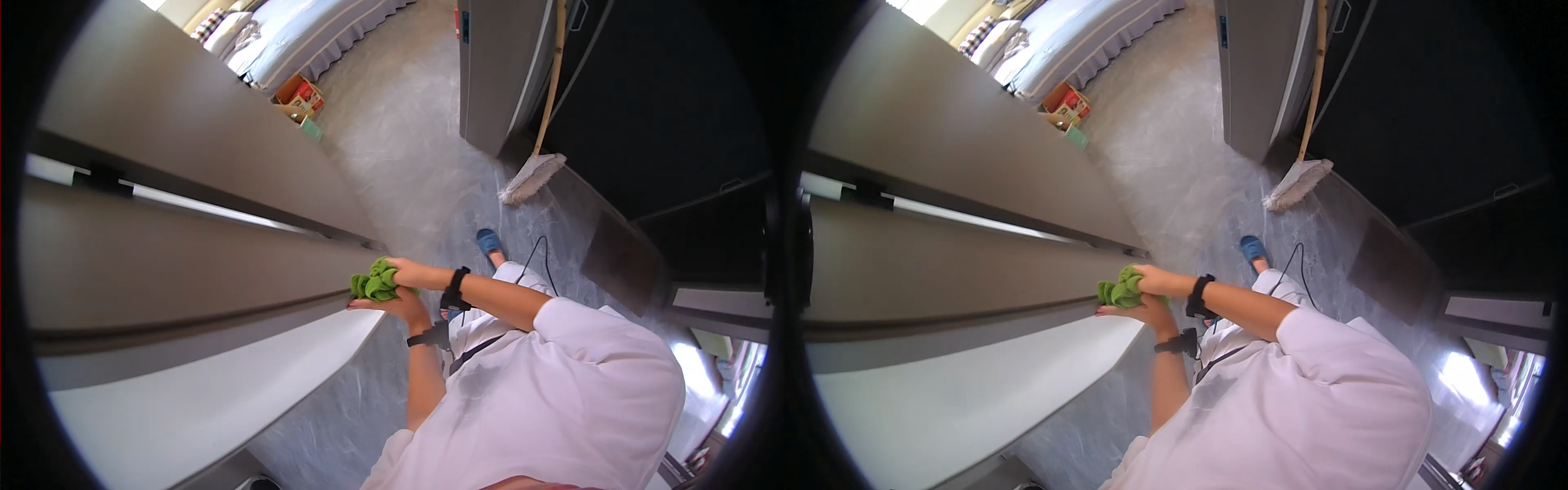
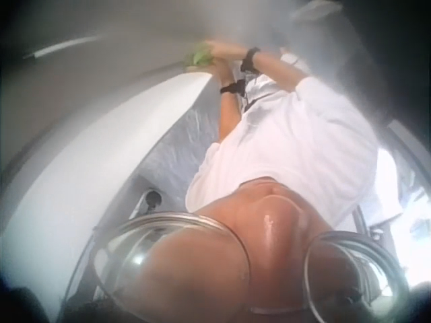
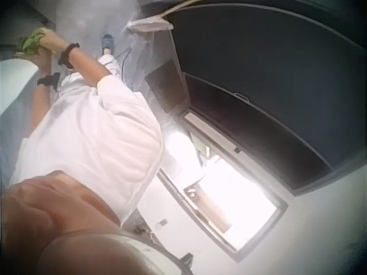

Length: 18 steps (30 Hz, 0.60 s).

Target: The person wipes down the door and door frame surfaces and edges with a cloth.

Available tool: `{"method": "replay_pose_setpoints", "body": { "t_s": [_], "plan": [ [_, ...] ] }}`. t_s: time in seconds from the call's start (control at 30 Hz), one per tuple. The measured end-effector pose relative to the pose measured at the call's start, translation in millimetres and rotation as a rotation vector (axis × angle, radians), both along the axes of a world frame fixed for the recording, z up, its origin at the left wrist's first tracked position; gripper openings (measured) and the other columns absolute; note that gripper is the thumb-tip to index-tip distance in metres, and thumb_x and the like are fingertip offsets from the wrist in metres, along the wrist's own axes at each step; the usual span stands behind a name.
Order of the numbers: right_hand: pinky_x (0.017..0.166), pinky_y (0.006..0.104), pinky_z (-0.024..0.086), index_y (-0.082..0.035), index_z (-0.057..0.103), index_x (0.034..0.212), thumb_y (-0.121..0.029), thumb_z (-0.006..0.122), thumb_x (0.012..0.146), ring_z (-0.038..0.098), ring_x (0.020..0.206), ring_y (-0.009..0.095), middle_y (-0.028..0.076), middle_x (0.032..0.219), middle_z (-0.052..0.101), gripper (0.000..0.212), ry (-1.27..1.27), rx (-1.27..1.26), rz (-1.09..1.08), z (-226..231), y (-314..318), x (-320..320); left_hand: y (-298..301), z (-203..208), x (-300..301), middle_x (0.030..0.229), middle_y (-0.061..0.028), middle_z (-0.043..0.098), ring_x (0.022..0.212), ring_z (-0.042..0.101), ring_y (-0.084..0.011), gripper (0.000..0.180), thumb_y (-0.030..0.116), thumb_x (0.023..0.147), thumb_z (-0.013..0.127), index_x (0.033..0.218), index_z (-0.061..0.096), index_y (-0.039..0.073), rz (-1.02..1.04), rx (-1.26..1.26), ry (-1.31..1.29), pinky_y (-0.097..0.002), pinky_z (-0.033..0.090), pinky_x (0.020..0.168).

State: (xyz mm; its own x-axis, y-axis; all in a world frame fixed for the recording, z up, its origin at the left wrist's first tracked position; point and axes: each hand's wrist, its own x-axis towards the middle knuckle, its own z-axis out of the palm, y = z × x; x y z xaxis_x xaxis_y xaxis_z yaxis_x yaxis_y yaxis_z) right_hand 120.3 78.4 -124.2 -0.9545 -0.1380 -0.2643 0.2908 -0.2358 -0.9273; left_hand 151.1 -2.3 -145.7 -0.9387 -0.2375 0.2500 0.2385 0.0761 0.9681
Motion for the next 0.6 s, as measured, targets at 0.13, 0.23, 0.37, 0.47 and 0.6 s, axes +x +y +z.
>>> {"method": "replay_pose_setpoints", "body": {
  "t_s": [0.13, 0.23, 0.37, 0.47, 0.6],
  "plan": [
    [0.099, 0.0314, 0.048, -0.001, 0.060, 0.129, -0.006, 0.053, 0.092, 0.061, 0.111, 0.017, 0.009, 0.120, 0.067, 0.038, 0.091, -0.047, -0.189, 3, 69, 23, 36, 1, -1, 0.166, -0.0217, 0.007, 0.151, 0.018, -0.0359, 0.111, 0.037, 0.094, 0.070, 0.160, -0.013, 0.005, -0.237, -0.100, 0.135, -0.0470, 0.014, 0.123],
    [0.103, 0.0334, 0.047, -0.002, 0.058, 0.135, -0.014, 0.055, 0.099, 0.061, 0.116, 0.018, 0.008, 0.130, 0.065, 0.038, -0.041, -0.150, -0.302, 4, 143, 51, 79, 10, 8, 0.163, -0.0180, 0.019, 0.147, 0.029, -0.0330, 0.106, 0.042, 0.094, 0.068, 0.162, -0.006, 0.008, -0.469, -0.064, -0.029, -0.0458, 0.025, 0.120],
    [0.103, 0.0347, 0.048, -0.005, 0.056, 0.138, -0.023, 0.051, 0.103, 0.060, 0.119, 0.020, 0.007, 0.134, 0.063, 0.039, -0.147, -0.563, -0.424, 4, 215, 84, 134, 6, -12, 0.149, -0.0117, 0.041, 0.135, 0.045, -0.0245, 0.085, 0.048, 0.094, 0.065, 0.156, 0.021, 0.009, -0.968, 0.377, -0.585, -0.0401, 0.040, 0.110],
    [0.106, 0.0365, 0.045, -0.007, 0.055, 0.139, -0.034, 0.048, 0.105, 0.058, 0.124, 0.018, 0.007, 0.135, 0.062, 0.044, -0.060, -0.735, -0.428, 6, 270, 103, 185, 17, -23, 0.138, -0.0099, 0.052, 0.125, 0.055, -0.0215, 0.073, 0.044, 0.094, 0.066, 0.150, 0.035, 0.008, -1.194, 0.517, -0.802, -0.0374, 0.049, 0.102],
    [0.100, 0.0328, 0.049, -0.009, 0.051, 0.142, -0.019, 0.054, 0.103, 0.059, 0.120, 0.017, 0.006, 0.131, 0.061, 0.041, -0.082, -0.570, -0.559, 21, 320, 102, 246, 39, -48, 0.123, -0.0096, 0.062, 0.109, 0.063, -0.0201, 0.060, 0.022, 0.088, 0.074, 0.139, 0.046, 0.006, -1.167, 0.451, -0.818, -0.0330, 0.053, 0.093]
  ]
}}
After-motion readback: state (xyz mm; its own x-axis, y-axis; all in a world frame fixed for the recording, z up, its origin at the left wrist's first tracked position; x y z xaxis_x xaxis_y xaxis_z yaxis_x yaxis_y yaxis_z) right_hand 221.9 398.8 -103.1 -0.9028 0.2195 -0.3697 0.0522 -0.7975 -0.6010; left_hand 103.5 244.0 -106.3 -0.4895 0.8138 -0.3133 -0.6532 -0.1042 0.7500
